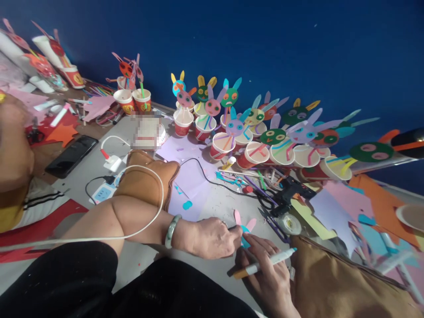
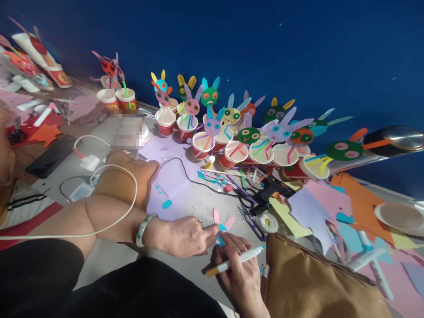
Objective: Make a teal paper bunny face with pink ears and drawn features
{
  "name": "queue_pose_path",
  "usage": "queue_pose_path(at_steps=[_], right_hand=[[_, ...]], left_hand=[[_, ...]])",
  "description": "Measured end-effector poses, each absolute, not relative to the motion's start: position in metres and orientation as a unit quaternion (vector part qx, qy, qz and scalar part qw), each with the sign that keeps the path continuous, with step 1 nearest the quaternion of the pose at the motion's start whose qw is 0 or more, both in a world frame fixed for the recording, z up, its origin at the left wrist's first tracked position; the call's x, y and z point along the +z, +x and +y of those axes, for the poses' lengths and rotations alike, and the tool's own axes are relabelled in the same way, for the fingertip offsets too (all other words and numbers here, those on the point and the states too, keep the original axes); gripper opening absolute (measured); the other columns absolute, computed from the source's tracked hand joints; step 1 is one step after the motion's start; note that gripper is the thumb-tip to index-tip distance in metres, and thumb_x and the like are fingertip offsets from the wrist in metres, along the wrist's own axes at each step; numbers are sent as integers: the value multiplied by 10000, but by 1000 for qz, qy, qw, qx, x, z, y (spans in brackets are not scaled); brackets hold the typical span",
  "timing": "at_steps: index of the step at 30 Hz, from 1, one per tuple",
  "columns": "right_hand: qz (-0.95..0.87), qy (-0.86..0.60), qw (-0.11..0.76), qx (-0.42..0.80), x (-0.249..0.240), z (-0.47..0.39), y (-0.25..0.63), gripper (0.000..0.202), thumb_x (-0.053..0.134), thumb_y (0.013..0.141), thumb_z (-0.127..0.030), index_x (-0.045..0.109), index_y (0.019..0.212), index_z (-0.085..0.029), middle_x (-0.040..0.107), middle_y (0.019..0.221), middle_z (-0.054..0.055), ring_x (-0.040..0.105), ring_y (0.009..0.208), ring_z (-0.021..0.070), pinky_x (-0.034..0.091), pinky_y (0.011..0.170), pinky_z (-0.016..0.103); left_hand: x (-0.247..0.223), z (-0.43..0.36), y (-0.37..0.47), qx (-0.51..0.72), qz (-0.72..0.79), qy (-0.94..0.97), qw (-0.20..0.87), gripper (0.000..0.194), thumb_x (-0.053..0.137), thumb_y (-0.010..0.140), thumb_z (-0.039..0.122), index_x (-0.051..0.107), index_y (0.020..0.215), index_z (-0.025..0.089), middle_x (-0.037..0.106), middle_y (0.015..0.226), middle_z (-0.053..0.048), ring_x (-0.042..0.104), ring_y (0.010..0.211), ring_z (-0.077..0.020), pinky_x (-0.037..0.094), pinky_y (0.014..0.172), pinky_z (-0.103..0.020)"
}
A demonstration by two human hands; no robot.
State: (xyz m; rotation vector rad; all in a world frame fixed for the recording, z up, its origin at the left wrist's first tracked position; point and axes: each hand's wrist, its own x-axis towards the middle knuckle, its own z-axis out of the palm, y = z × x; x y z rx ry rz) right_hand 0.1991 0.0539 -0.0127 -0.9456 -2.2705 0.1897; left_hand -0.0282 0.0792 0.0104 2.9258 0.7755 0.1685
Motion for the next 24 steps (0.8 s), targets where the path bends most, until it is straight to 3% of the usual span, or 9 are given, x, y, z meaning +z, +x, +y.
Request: queue_pose_path(at_steps=[24], right_hand=[[-868, -354, 342, 68, -15, 55, 201, 198, 673, 908, -102, 645, 1089, -176, 768, 1144, 130, 744, 1064, 270, 578, 887, 438]], left_hand=[[11, 80, -28, 37, 251, 966, 53, 266, 430, 1036, 197, 624, 1181, 89, 662, 1254, -164, 705, 672, -173, 483, 452, -351]])
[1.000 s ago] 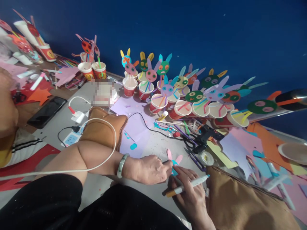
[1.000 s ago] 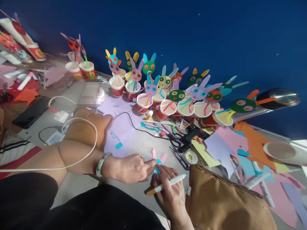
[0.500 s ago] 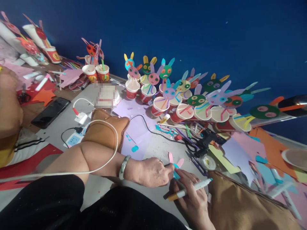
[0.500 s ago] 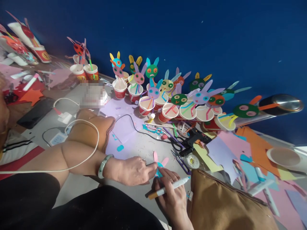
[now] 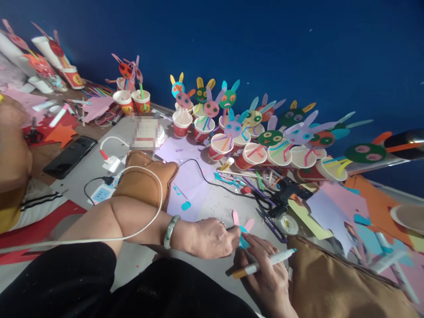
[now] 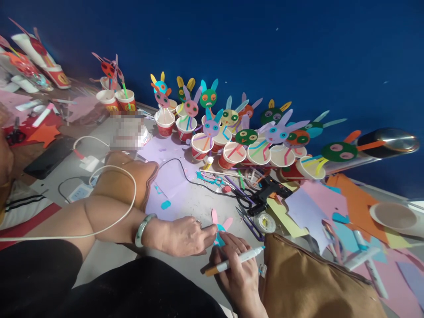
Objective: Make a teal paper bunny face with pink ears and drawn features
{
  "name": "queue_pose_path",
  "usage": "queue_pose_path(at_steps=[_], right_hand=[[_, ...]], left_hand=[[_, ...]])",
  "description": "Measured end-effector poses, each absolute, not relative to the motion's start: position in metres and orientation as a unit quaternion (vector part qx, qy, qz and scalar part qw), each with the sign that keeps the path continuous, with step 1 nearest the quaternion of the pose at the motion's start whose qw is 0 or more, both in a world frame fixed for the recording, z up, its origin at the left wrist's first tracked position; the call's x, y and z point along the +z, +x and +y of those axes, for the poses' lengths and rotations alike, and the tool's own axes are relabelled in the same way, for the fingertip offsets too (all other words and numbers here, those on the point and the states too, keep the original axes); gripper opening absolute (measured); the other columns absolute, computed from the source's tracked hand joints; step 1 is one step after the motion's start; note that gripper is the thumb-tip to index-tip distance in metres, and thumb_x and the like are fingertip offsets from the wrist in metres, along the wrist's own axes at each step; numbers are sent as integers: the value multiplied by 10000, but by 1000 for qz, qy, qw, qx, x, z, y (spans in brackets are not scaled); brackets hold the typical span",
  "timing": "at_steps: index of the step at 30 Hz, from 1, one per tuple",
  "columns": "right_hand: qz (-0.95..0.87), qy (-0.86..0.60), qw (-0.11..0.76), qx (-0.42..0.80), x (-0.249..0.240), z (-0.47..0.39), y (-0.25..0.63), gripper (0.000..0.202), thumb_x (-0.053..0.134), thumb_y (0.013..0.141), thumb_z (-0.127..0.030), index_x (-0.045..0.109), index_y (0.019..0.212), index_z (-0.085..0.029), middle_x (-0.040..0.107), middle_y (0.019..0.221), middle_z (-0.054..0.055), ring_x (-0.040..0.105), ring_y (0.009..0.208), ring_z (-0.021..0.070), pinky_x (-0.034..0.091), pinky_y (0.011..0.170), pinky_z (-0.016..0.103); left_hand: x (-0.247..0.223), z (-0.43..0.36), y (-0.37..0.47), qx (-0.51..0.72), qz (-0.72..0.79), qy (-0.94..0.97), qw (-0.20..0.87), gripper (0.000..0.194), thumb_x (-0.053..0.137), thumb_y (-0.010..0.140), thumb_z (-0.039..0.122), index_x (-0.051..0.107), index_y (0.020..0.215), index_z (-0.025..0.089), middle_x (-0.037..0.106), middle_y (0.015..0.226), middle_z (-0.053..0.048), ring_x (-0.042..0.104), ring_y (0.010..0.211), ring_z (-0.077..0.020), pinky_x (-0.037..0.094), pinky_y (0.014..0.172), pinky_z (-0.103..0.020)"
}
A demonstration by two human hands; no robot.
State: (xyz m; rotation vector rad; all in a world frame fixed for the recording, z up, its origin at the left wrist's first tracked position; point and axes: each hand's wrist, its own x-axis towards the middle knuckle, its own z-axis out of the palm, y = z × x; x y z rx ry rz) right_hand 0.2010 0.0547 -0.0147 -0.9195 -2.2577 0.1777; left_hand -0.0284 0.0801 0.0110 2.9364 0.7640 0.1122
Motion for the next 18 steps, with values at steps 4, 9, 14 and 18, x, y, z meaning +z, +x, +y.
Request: queue_pose_path(at_steps=[4, 9, 14, 18], right_hand=[[-866, -352, 348, 65, -13, 55, 199, 159, 676, 902, -88, 642, 1035, -168, 772, 1122, 131, 749, 1050, 270, 573, 883, 433], [-866, -347, 355, 58, -12, 55, 198, 165, 676, 893, -69, 627, 1003, -182, 776, 1088, 118, 756, 1016, 257, 576, 866, 421], [-864, -356, 353, 52, -8, 54, 195, 177, 667, 888, -70, 611, 998, -197, 776, 1078, 120, 754, 1010, 254, 592, 837, 422], [-868, -365, 334, 43, -4, 52, 193, 149, 646, 896, -120, 585, 979, -229, 787, 1040, 96, 760, 974, 247, 599, 817, 425]], left_hand=[[10, 80, -28, 35, 255, 965, 51, 272, 420, 1039, 200, 622, 1186, 93, 662, 1264, -167, 701, 672, -166, 478, 451, -339], [9, 79, -29, 47, 258, 965, 30, 267, 446, 1031, 206, 626, 1193, 92, 653, 1289, -189, 692, 656, -146, 481, 462, -309], [12, 80, -29, 21, 255, 966, 20, 342, 392, 1046, 197, 622, 1271, 81, 650, 1307, -195, 678, 649, -145, 496, 478, -313], [19, 80, -30, -12, 247, 969, 13, 391, 346, 1063, 169, 593, 1342, 49, 633, 1355, -236, 717, 744, -173, 530, 539, -309]])
